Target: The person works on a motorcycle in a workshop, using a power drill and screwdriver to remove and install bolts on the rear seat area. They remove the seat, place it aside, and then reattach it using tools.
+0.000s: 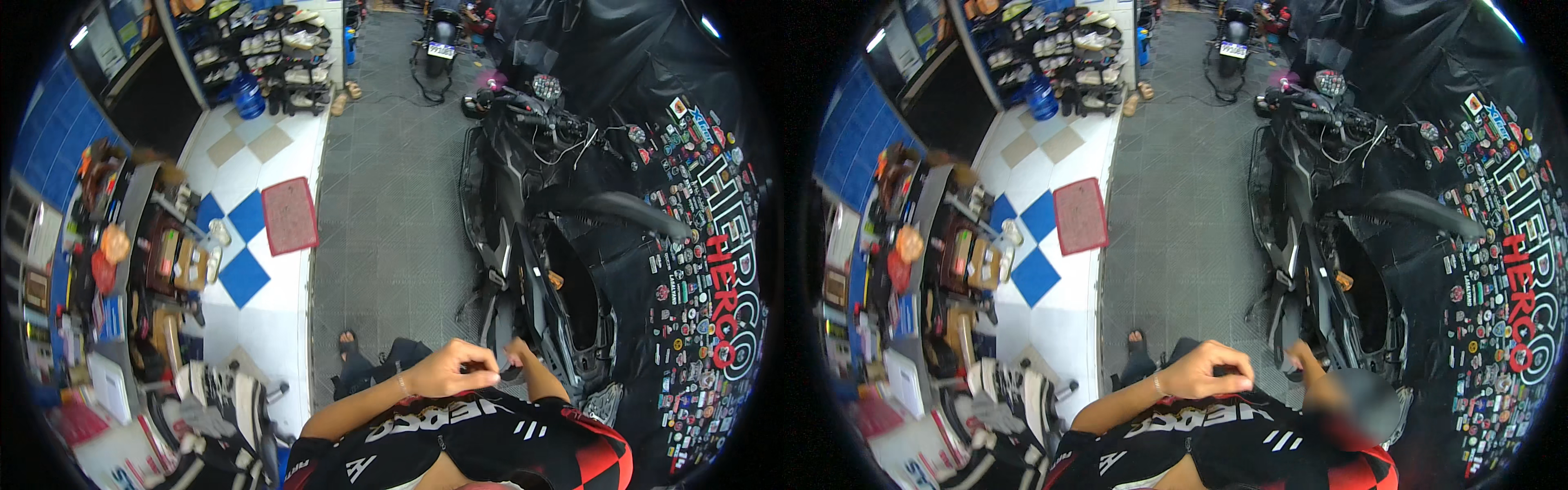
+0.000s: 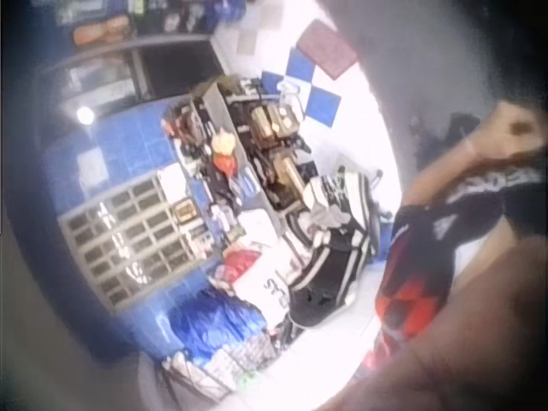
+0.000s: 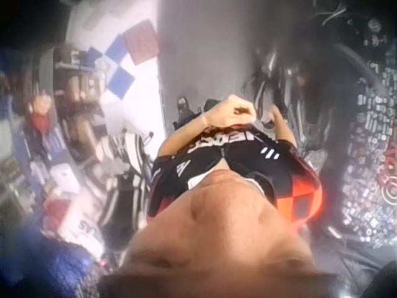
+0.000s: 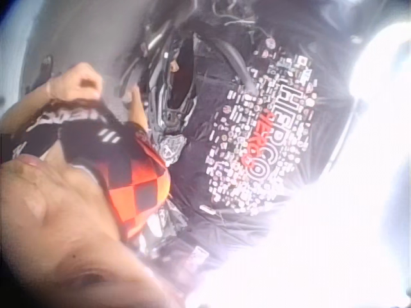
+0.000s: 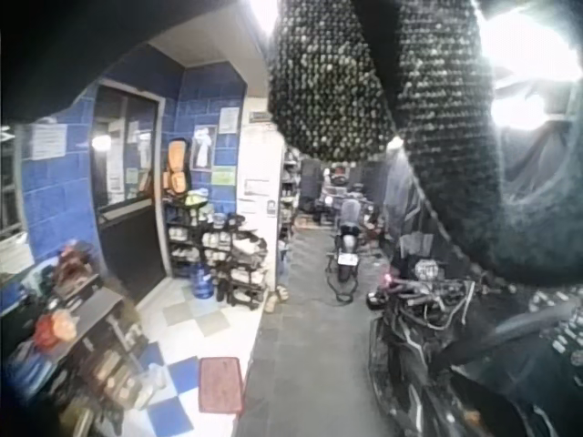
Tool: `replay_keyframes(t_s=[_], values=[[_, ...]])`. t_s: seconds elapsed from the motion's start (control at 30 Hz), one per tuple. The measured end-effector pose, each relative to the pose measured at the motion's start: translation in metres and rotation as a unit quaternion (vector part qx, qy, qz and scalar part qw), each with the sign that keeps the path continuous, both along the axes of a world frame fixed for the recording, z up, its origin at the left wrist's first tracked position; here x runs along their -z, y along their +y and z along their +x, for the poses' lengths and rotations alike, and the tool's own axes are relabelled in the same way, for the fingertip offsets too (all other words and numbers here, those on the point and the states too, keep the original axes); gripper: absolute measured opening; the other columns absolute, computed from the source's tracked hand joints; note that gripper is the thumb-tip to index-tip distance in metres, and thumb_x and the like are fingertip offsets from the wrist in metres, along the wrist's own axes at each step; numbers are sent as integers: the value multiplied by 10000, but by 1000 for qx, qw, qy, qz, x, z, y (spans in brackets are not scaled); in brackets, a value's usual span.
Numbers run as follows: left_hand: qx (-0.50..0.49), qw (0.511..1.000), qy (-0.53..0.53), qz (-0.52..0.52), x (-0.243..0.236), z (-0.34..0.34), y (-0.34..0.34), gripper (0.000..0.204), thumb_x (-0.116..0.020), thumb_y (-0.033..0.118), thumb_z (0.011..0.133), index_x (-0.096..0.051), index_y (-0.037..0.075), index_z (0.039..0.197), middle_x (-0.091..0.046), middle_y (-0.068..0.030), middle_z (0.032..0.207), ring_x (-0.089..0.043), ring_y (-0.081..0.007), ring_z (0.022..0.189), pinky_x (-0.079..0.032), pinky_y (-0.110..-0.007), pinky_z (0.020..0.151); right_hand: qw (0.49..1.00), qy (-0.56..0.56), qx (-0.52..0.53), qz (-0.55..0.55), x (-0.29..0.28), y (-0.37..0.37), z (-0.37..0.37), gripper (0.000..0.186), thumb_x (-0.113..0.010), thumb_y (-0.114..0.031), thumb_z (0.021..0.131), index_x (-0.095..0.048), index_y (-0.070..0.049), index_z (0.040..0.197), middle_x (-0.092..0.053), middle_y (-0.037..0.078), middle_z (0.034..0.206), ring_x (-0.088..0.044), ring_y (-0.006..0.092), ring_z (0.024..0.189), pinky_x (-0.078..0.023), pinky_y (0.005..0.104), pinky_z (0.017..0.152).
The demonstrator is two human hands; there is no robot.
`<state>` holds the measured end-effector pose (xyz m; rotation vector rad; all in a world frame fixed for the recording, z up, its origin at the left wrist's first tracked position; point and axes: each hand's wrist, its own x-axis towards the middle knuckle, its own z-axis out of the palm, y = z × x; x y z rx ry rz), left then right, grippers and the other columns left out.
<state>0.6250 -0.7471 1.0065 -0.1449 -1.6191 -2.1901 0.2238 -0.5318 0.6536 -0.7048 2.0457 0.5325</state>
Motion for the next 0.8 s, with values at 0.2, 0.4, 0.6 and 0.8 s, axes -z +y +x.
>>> replay_keyframes(t_s=[0.2, 0.4, 0.6, 0.8], values=[[-194, 973, 119, 27, -37, 15, -223, 488, -554, 422, 990, -664, -52, 945, -630, -134, 833, -589, -182, 690, -463, -291, 574, 926, -100, 362, 38, -27, 35, 50, 323, -627, -420, 939, -658, -107, 864, -669, 40, 731, -613, 151, 558, -525, 350, 540], [-348, 898, 270, 10, -92, -63, -414, 550, -528, 498, 991, -601, -41, 910, -547, -125, 839, -555, -224, 766, -499, -335, 540, 916, -209, 325, 109, 31, -142, 43, 343, -633, -421, 922, -706, -99, 1014, -698, 105, 962, -670, 175, 778, -535, 398, 649], [-384, 865, 304, -109, -150, -155, -561, 290, -577, 375, 974, -527, 93, 1020, -487, -73, 959, -498, -194, 834, -448, -339, 695, 813, -154, 135, -545, -61, -661, -17, 281, -622, -254, 925, -607, 12, 1017, -612, 170, 764, -601, 268, 708, -480, 396, 667], [-391, 843, 266, -256, -151, -207, -717, 436, -548, 417, 984, -581, 99, 1281, -593, -97, 1262, -566, -244, 1111, -484, -414, 914, 435, -276, 0, -857, -411, -945, -100, 474, -755, -67, 817, -560, -17, 1246, -585, 77, 1136, -592, 188, 1027, -494, 318, 873]])
